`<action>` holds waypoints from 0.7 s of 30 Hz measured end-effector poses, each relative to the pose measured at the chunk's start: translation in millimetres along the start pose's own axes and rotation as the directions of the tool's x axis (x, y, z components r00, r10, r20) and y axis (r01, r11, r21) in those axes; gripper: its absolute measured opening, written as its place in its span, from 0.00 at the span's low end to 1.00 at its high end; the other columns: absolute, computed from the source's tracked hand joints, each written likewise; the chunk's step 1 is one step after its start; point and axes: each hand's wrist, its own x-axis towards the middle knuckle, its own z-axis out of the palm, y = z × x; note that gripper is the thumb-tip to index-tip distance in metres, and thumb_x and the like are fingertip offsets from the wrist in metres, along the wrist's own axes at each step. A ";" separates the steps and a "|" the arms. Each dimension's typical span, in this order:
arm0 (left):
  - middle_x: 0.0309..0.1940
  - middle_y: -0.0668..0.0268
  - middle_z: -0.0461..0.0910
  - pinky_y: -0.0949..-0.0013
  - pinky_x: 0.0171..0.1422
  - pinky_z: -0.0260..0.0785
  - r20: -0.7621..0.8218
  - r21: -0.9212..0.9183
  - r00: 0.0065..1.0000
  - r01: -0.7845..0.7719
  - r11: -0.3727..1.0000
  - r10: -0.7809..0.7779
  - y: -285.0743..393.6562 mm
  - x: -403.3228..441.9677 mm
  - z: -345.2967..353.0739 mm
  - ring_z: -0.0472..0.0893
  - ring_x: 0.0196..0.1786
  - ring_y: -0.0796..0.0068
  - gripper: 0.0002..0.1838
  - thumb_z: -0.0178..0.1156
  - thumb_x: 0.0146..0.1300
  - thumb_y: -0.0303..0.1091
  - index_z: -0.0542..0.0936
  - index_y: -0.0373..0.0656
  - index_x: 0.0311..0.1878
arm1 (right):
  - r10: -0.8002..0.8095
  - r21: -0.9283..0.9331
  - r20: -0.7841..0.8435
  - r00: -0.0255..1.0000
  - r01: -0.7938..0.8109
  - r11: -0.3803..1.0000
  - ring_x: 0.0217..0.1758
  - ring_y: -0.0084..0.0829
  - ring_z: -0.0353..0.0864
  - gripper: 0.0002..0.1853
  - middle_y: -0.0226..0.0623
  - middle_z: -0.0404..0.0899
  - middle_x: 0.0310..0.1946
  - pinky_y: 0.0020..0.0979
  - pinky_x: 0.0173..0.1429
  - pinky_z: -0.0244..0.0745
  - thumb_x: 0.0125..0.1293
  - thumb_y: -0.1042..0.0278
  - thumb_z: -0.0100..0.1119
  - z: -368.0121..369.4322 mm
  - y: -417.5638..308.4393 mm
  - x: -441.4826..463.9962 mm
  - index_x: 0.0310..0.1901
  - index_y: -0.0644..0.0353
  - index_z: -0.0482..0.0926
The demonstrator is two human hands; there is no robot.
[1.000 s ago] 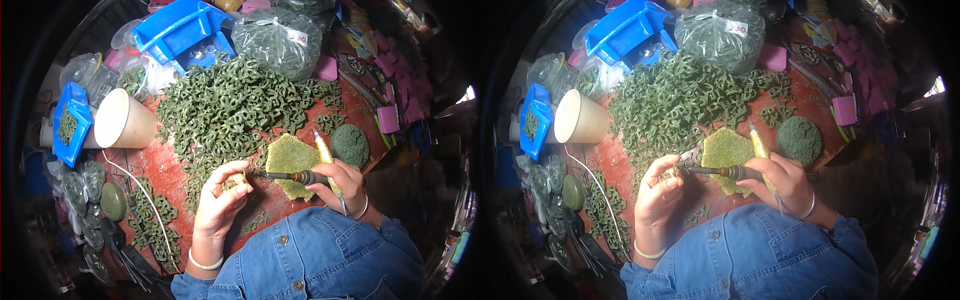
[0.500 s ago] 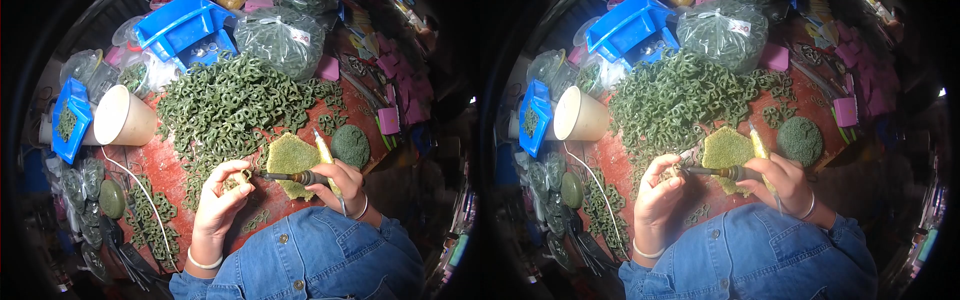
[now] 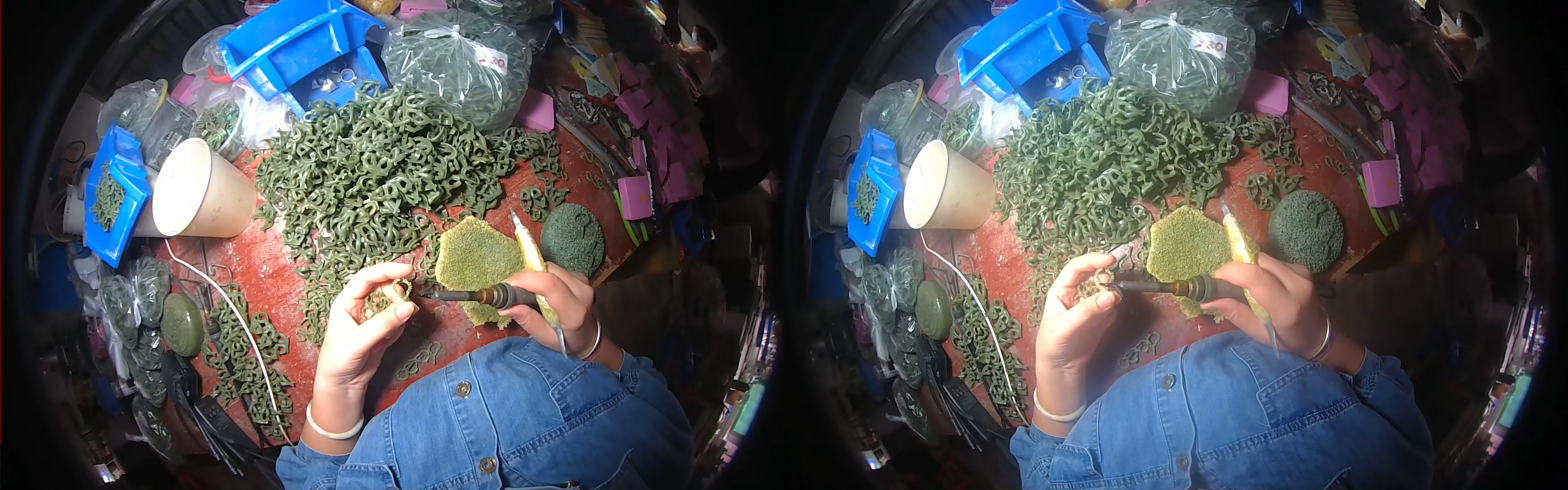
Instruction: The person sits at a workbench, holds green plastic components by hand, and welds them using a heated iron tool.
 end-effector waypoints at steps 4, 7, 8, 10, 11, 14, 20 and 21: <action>0.38 0.74 0.76 0.83 0.33 0.63 -0.001 -0.007 1.000 -0.007 1.000 0.007 -0.3 -0.2 -0.3 0.74 0.34 0.89 0.24 0.69 0.63 0.18 0.79 0.39 0.62 | 0.038 0.008 0.031 0.999 -0.039 0.999 0.26 0.35 0.83 0.20 0.38 0.80 0.28 0.34 0.30 0.77 0.53 0.68 0.82 0.0 -0.5 -1.7 0.46 0.62 0.83; 0.39 0.74 0.77 0.83 0.34 0.64 -0.013 -0.022 1.000 -0.006 1.000 0.006 0.5 -0.3 1.6 0.75 0.34 0.88 0.23 0.69 0.64 0.18 0.79 0.39 0.62 | 0.033 0.022 0.017 0.999 -0.034 0.999 0.26 0.35 0.82 0.21 0.37 0.79 0.28 0.34 0.30 0.77 0.54 0.68 0.82 1.2 0.0 -1.6 0.46 0.62 0.83; 0.39 0.73 0.77 0.84 0.33 0.63 -0.026 -0.032 1.000 -0.006 0.999 0.005 0.6 -0.1 2.6 0.75 0.33 0.88 0.23 0.68 0.64 0.18 0.79 0.38 0.63 | 0.034 0.022 0.016 0.999 -0.034 0.999 0.26 0.35 0.82 0.21 0.37 0.79 0.28 0.34 0.30 0.77 0.54 0.68 0.82 1.4 0.2 -1.9 0.46 0.62 0.83; 0.40 0.71 0.78 0.84 0.32 0.63 -0.016 -0.039 1.000 -0.006 0.999 0.006 0.1 -0.3 1.7 0.74 0.32 0.88 0.23 0.68 0.65 0.19 0.79 0.38 0.63 | 0.029 0.020 0.016 0.999 -0.030 0.999 0.26 0.35 0.82 0.21 0.37 0.79 0.28 0.33 0.30 0.77 0.54 0.69 0.82 1.7 0.3 -2.6 0.46 0.62 0.83; 0.40 0.70 0.80 0.84 0.31 0.62 -0.007 -0.048 1.000 -0.007 0.999 0.007 -0.1 -0.4 0.8 0.74 0.31 0.88 0.22 0.67 0.66 0.19 0.78 0.38 0.63 | 0.030 0.019 0.016 0.999 -0.030 0.999 0.26 0.35 0.82 0.21 0.37 0.79 0.28 0.33 0.30 0.77 0.54 0.69 0.82 1.8 0.3 -2.9 0.46 0.62 0.83; 0.40 0.66 0.82 0.84 0.28 0.60 0.058 -0.075 0.998 0.026 0.997 -0.021 1.6 0.3 -4.8 0.72 0.28 0.89 0.21 0.66 0.69 0.22 0.78 0.38 0.64 | 0.040 0.027 0.025 0.999 -0.041 0.999 0.26 0.35 0.82 0.21 0.37 0.79 0.28 0.33 0.30 0.77 0.54 0.68 0.82 1.9 1.3 -4.6 0.46 0.62 0.83; 0.40 0.65 0.84 0.85 0.25 0.57 0.082 -0.096 0.996 -0.012 0.995 0.020 -2.9 2.3 -7.7 0.69 0.25 0.90 0.20 0.65 0.70 0.23 0.77 0.38 0.64 | -0.015 -0.064 0.095 0.995 0.021 0.998 0.25 0.33 0.81 0.21 0.35 0.78 0.29 0.33 0.29 0.75 0.55 0.64 0.82 -0.8 0.5 -5.5 0.47 0.60 0.83; 0.40 0.65 0.84 0.85 0.25 0.57 0.082 -0.096 0.996 -0.012 0.995 0.020 -2.7 2.5 -7.7 0.69 0.25 0.90 0.20 0.65 0.70 0.23 0.77 0.38 0.64 | -0.024 -0.056 0.084 0.996 0.029 0.998 0.25 0.33 0.81 0.21 0.35 0.78 0.29 0.33 0.29 0.75 0.55 0.64 0.81 0.1 1.1 -5.2 0.47 0.60 0.83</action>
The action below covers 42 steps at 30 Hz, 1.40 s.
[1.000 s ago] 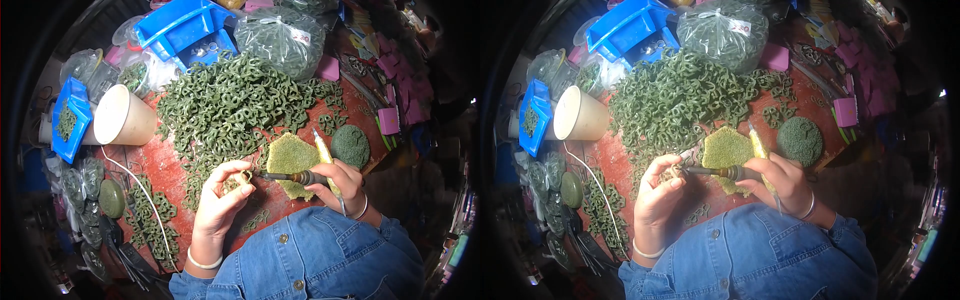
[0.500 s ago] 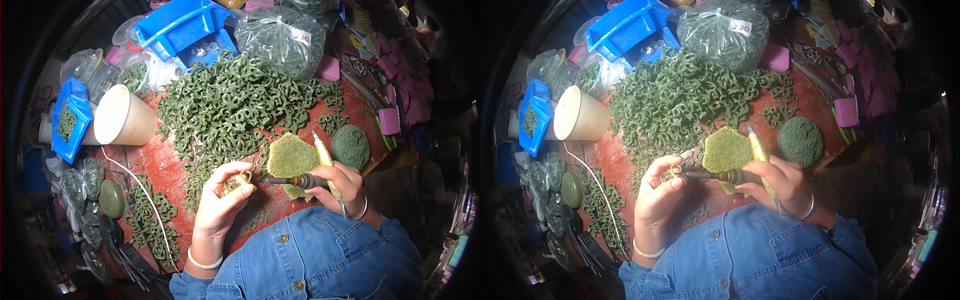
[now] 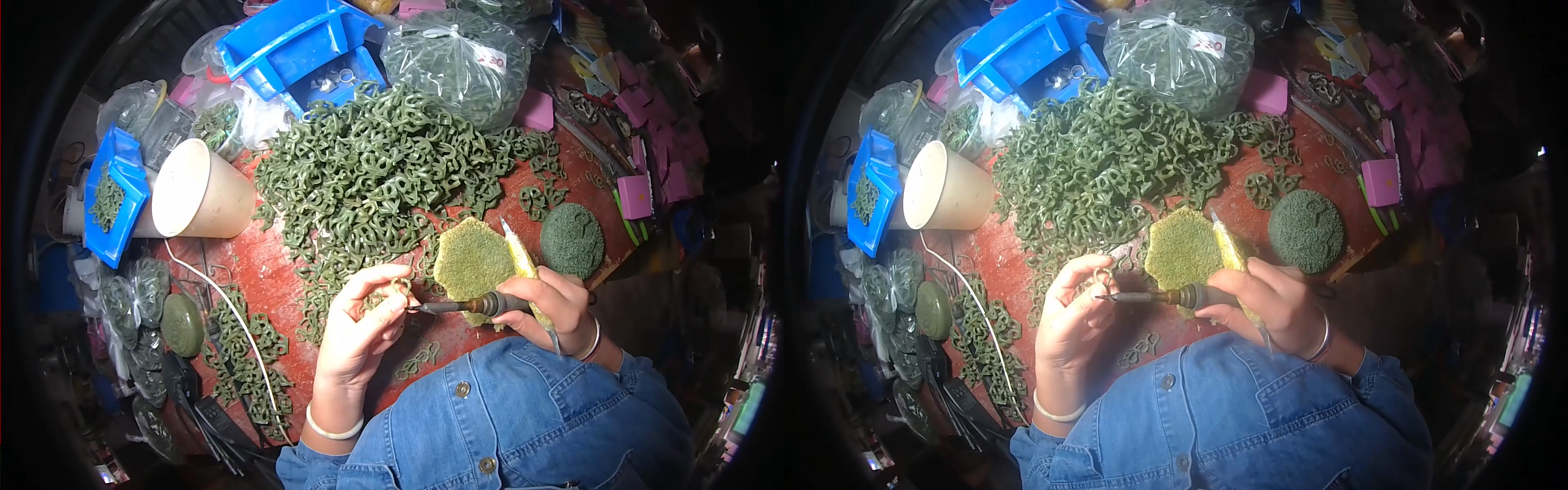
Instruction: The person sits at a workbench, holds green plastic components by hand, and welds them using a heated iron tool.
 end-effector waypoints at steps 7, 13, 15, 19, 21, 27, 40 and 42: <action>0.40 0.63 0.83 0.85 0.26 0.57 -0.007 0.028 1.000 0.014 1.000 -0.014 1.6 -0.4 0.3 0.69 0.26 0.89 0.22 0.65 0.69 0.23 0.75 0.37 0.65 | -0.008 0.040 0.003 1.000 0.008 0.999 0.25 0.33 0.81 0.20 0.35 0.78 0.29 0.33 0.29 0.75 0.56 0.65 0.81 -0.9 -1.4 2.8 0.47 0.60 0.83; 0.41 0.63 0.82 0.84 0.28 0.58 -0.009 0.028 1.000 0.020 0.999 -0.020 2.2 -0.8 0.1 0.68 0.27 0.89 0.24 0.66 0.68 0.23 0.74 0.36 0.66 | 0.004 0.019 0.029 1.000 -0.004 1.000 0.25 0.34 0.81 0.19 0.35 0.77 0.28 0.33 0.29 0.76 0.56 0.64 0.81 -3.5 -3.3 3.9 0.46 0.60 0.83; 0.41 0.63 0.82 0.84 0.28 0.58 -0.007 0.030 1.000 0.018 0.999 -0.018 2.2 -0.9 -0.2 0.67 0.27 0.89 0.24 0.66 0.68 0.23 0.74 0.36 0.66 | 0.018 0.031 0.037 0.999 -0.019 0.999 0.25 0.34 0.81 0.19 0.36 0.77 0.28 0.33 0.29 0.76 0.56 0.65 0.81 -5.5 -4.1 4.7 0.46 0.61 0.83; 0.41 0.63 0.82 0.83 0.32 0.64 -0.032 0.034 0.999 0.027 0.999 -0.026 4.5 -2.4 5.3 0.76 0.31 0.85 0.25 0.67 0.66 0.20 0.74 0.35 0.66 | 0.097 0.135 -0.002 0.995 -0.096 0.986 0.27 0.36 0.82 0.19 0.38 0.79 0.29 0.34 0.31 0.77 0.56 0.68 0.80 -1.2 -1.7 2.3 0.46 0.62 0.82; 0.41 0.63 0.81 0.83 0.35 0.67 -0.073 0.076 0.997 0.035 0.996 -0.030 2.8 -2.3 8.5 0.80 0.35 0.82 0.25 0.68 0.65 0.19 0.75 0.34 0.65 | 0.107 0.123 -0.018 0.994 -0.104 0.987 0.27 0.37 0.82 0.19 0.39 0.79 0.30 0.34 0.31 0.77 0.57 0.68 0.80 -0.9 -3.3 4.3 0.46 0.63 0.82; 0.39 0.68 0.83 0.84 0.31 0.64 -0.043 0.144 0.999 -0.021 0.989 0.027 1.3 -2.3 8.0 0.80 0.34 0.86 0.21 0.70 0.63 0.18 0.81 0.35 0.59 | 0.103 0.060 -0.023 0.994 -0.102 0.993 0.28 0.38 0.82 0.19 0.39 0.81 0.31 0.35 0.31 0.78 0.57 0.69 0.80 0.0 -6.0 6.6 0.46 0.64 0.82; 0.42 0.63 0.82 0.77 0.45 0.74 -0.031 0.188 1.000 0.004 0.982 0.002 2.0 -4.1 3.4 0.83 0.43 0.76 0.24 0.71 0.61 0.20 0.79 0.34 0.61 | 0.059 0.036 -0.007 0.998 -0.059 0.998 0.26 0.36 0.81 0.20 0.37 0.79 0.30 0.34 0.30 0.77 0.56 0.67 0.81 1.6 -3.8 6.7 0.46 0.63 0.81; 0.42 0.63 0.82 0.77 0.45 0.74 -0.025 0.191 1.000 -0.004 0.982 0.009 1.9 -4.1 3.3 0.83 0.43 0.76 0.24 0.71 0.61 0.20 0.79 0.34 0.61 | 0.059 0.038 -0.006 0.998 -0.059 0.998 0.26 0.35 0.81 0.20 0.37 0.79 0.30 0.34 0.29 0.77 0.56 0.67 0.81 1.9 -3.6 6.9 0.46 0.63 0.81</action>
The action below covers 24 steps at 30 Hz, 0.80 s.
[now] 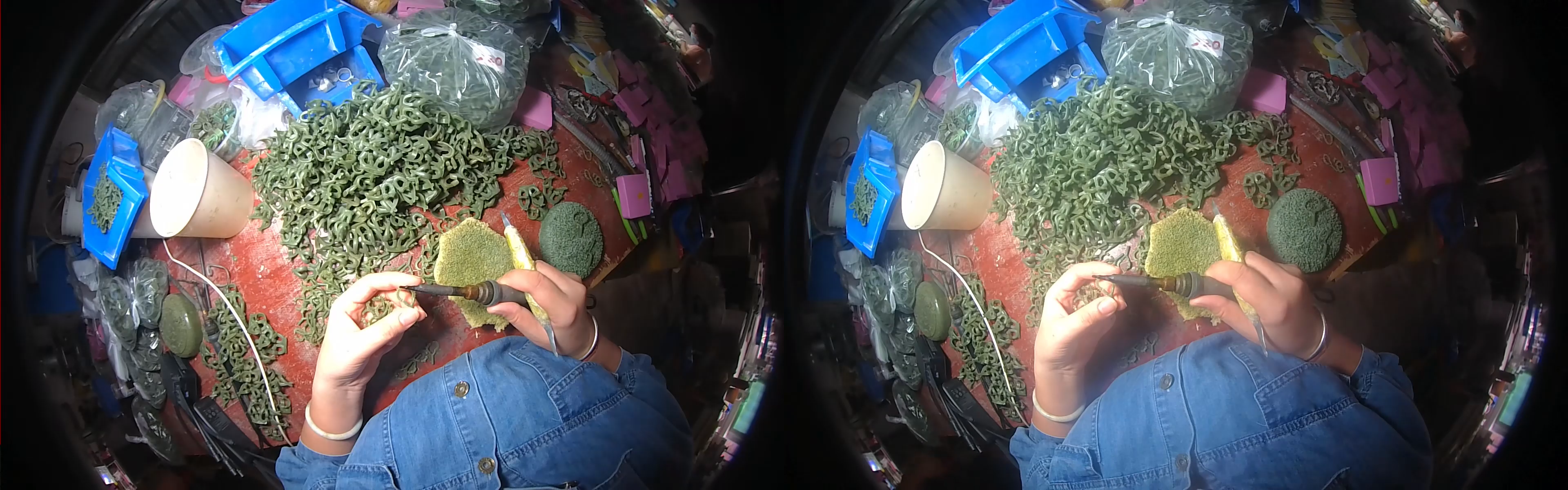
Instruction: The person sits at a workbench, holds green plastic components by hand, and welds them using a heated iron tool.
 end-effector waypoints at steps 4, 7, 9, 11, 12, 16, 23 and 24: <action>0.43 0.63 0.82 0.76 0.46 0.75 -0.008 0.001 1.000 0.003 1.000 -0.003 -1.2 -0.2 -0.9 0.84 0.43 0.74 0.24 0.72 0.61 0.20 0.79 0.34 0.60 | -0.004 -0.005 0.000 1.000 0.004 1.000 0.26 0.35 0.80 0.20 0.37 0.79 0.30 0.34 0.29 0.76 0.56 0.66 0.81 -0.2 -0.3 0.8 0.46 0.63 0.81; 0.41 0.66 0.82 0.79 0.41 0.71 -0.005 0.003 1.000 -0.018 1.000 0.018 -1.6 0.4 1.7 0.82 0.40 0.79 0.22 0.71 0.62 0.20 0.80 0.35 0.60 | -0.014 -0.008 -0.004 1.000 0.014 1.000 0.26 0.35 0.80 0.20 0.37 0.79 0.30 0.34 0.29 0.76 0.56 0.66 0.81 0.2 -0.1 1.0 0.46 0.62 0.81; 0.39 0.69 0.82 0.83 0.35 0.66 -0.001 0.014 0.999 -0.037 0.999 0.037 -1.5 1.2 5.1 0.80 0.36 0.85 0.21 0.70 0.63 0.20 0.81 0.36 0.60 | -0.011 -0.008 0.001 1.000 0.011 1.000 0.26 0.35 0.80 0.20 0.37 0.79 0.30 0.34 0.29 0.76 0.56 0.66 0.81 -0.1 0.3 0.7 0.46 0.62 0.81; 0.39 0.69 0.82 0.83 0.34 0.65 -0.015 -0.001 0.998 -0.061 0.998 0.061 -1.4 1.6 7.4 0.80 0.36 0.85 0.21 0.71 0.63 0.20 0.81 0.36 0.60 | -0.009 -0.009 0.006 1.000 0.009 1.000 0.26 0.35 0.80 0.20 0.37 0.79 0.31 0.34 0.29 0.76 0.56 0.66 0.81 -0.1 0.5 0.3 0.46 0.63 0.81; 0.39 0.69 0.82 0.83 0.34 0.65 -0.015 -0.001 0.998 -0.061 0.998 0.061 -1.1 1.3 6.6 0.80 0.36 0.85 0.21 0.71 0.63 0.20 0.81 0.36 0.60 | -0.009 -0.004 0.003 1.000 0.009 1.000 0.26 0.36 0.80 0.20 0.37 0.79 0.30 0.34 0.29 0.76 0.56 0.67 0.81 0.1 0.5 0.0 0.46 0.63 0.81; 0.39 0.69 0.83 0.84 0.34 0.65 0.000 -0.014 1.000 -0.019 1.000 0.019 -0.4 0.5 3.7 0.79 0.35 0.86 0.21 0.71 0.63 0.20 0.81 0.36 0.59 | 0.028 0.043 0.000 1.000 -0.028 0.999 0.26 0.37 0.81 0.20 0.39 0.79 0.29 0.35 0.30 0.76 0.56 0.68 0.81 -0.4 -0.3 -1.2 0.46 0.62 0.81; 0.43 0.64 0.81 0.75 0.48 0.76 -0.010 0.011 1.000 0.011 1.000 -0.011 1.5 0.0 0.2 0.83 0.44 0.74 0.24 0.72 0.60 0.19 0.78 0.34 0.60 | 0.063 0.078 -0.023 0.998 -0.061 0.995 0.28 0.38 0.83 0.20 0.40 0.80 0.30 0.35 0.32 0.77 0.56 0.69 0.81 -2.1 -2.1 -0.9 0.46 0.62 0.81; 0.43 0.64 0.81 0.75 0.48 0.76 -0.009 0.011 1.000 0.011 1.000 -0.011 1.4 0.0 0.3 0.83 0.44 0.74 0.24 0.72 0.60 0.19 0.78 0.34 0.60 | 0.065 0.087 -0.028 0.998 -0.062 0.994 0.28 0.38 0.83 0.19 0.40 0.80 0.30 0.34 0.32 0.78 0.56 0.69 0.80 -2.6 -2.3 -1.1 0.46 0.62 0.81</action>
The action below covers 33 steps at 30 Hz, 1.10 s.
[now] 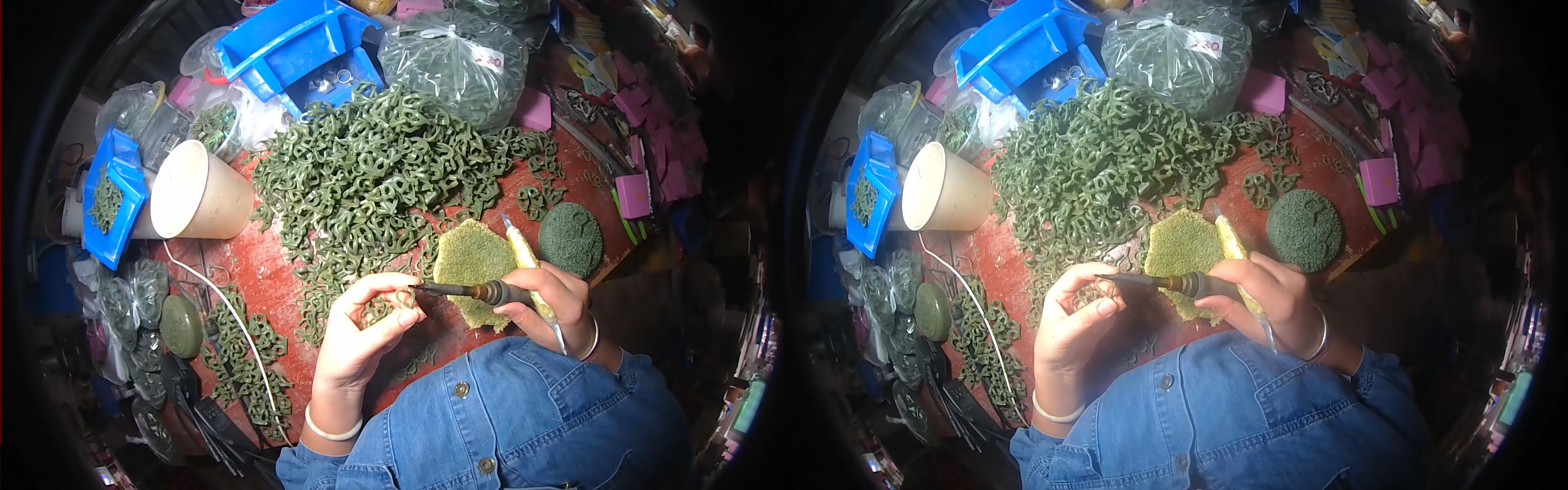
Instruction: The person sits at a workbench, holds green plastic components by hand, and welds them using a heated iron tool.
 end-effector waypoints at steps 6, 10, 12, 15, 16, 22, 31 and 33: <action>0.40 0.67 0.84 0.85 0.34 0.64 0.003 0.004 0.999 -0.047 0.999 0.047 -1.2 1.0 5.2 0.79 0.35 0.87 0.21 0.70 0.63 0.20 0.81 0.36 0.60 | -0.001 -0.052 -0.004 1.000 0.001 0.999 0.29 0.39 0.84 0.17 0.40 0.81 0.30 0.35 0.33 0.79 0.58 0.69 0.79 -21.2 -3.1 2.3 0.46 0.63 0.82; 0.39 0.67 0.85 0.84 0.32 0.62 0.007 -0.007 0.999 -0.044 0.999 0.044 2.3 0.4 5.2 0.77 0.32 0.88 0.22 0.69 0.63 0.20 0.81 0.36 0.61 | 0.012 -0.198 -0.004 1.000 -0.013 0.980 0.27 0.39 0.83 0.16 0.38 0.80 0.29 0.35 0.31 0.77 0.57 0.69 0.79 -44.5 -1.3 1.5 0.43 0.62 0.83; 0.39 0.66 0.85 0.84 0.31 0.61 0.021 -0.033 1.000 -0.008 0.999 0.009 2.6 0.3 3.1 0.76 0.31 0.88 0.23 0.69 0.63 0.20 0.80 0.36 0.62 | 0.048 -0.358 0.120 0.992 -0.002 0.934 0.26 0.39 0.82 0.16 0.37 0.80 0.28 0.35 0.29 0.75 0.56 0.67 0.80 -53.7 -1.5 0.5 0.42 0.61 0.83; 0.39 0.66 0.86 0.83 0.29 0.59 0.044 -0.085 0.999 0.001 0.996 0.003 0.5 2.9 0.5 0.74 0.29 0.89 0.24 0.69 0.64 0.20 0.79 0.36 0.63 | 0.038 -0.383 0.094 0.995 0.001 0.924 0.25 0.39 0.81 0.16 0.36 0.78 0.28 0.36 0.28 0.73 0.56 0.65 0.79 -50.6 3.8 -4.1 0.41 0.60 0.83; 0.39 0.65 0.86 0.83 0.28 0.59 0.026 -0.100 1.000 0.003 0.995 0.000 0.4 3.5 1.5 0.73 0.28 0.89 0.24 0.69 0.64 0.20 0.79 0.36 0.63 | 0.035 -0.349 0.067 0.997 -0.010 0.937 0.25 0.39 0.81 0.16 0.36 0.78 0.27 0.36 0.29 0.73 0.56 0.65 0.79 -49.9 4.4 -4.8 0.41 0.60 0.83; 0.39 0.65 0.86 0.83 0.28 0.59 0.043 -0.149 0.999 0.005 0.989 0.001 -3.3 5.5 -3.2 0.72 0.27 0.89 0.24 0.68 0.64 0.20 0.79 0.37 0.64 | 0.063 -0.354 0.107 0.992 -0.022 0.935 0.27 0.40 0.83 0.16 0.38 0.80 0.29 0.36 0.30 0.75 0.57 0.66 0.79 -48.4 8.6 -7.9 0.42 0.60 0.83; 0.41 0.68 0.83 0.84 0.34 0.67 -0.003 -0.121 1.000 0.004 0.993 -0.004 -0.4 3.1 1.9 0.80 0.36 0.86 0.24 0.70 0.63 0.18 0.80 0.37 0.63 | 0.059 -0.267 0.035 0.998 -0.048 0.962 0.28 0.42 0.83 0.16 0.39 0.80 0.29 0.37 0.31 0.77 0.57 0.67 0.79 -43.1 3.4 -3.3 0.43 0.62 0.83; 0.42 0.69 0.83 0.83 0.35 0.68 -0.007 -0.122 1.000 0.007 0.993 -0.008 -0.5 2.8 1.2 0.81 0.37 0.86 0.24 0.70 0.63 0.18 0.80 0.37 0.62 | 0.061 -0.303 0.056 0.997 -0.041 0.952 0.27 0.41 0.83 0.16 0.39 0.80 0.29 0.37 0.31 0.76 0.57 0.67 0.79 -44.6 1.5 -1.9 0.42 0.61 0.83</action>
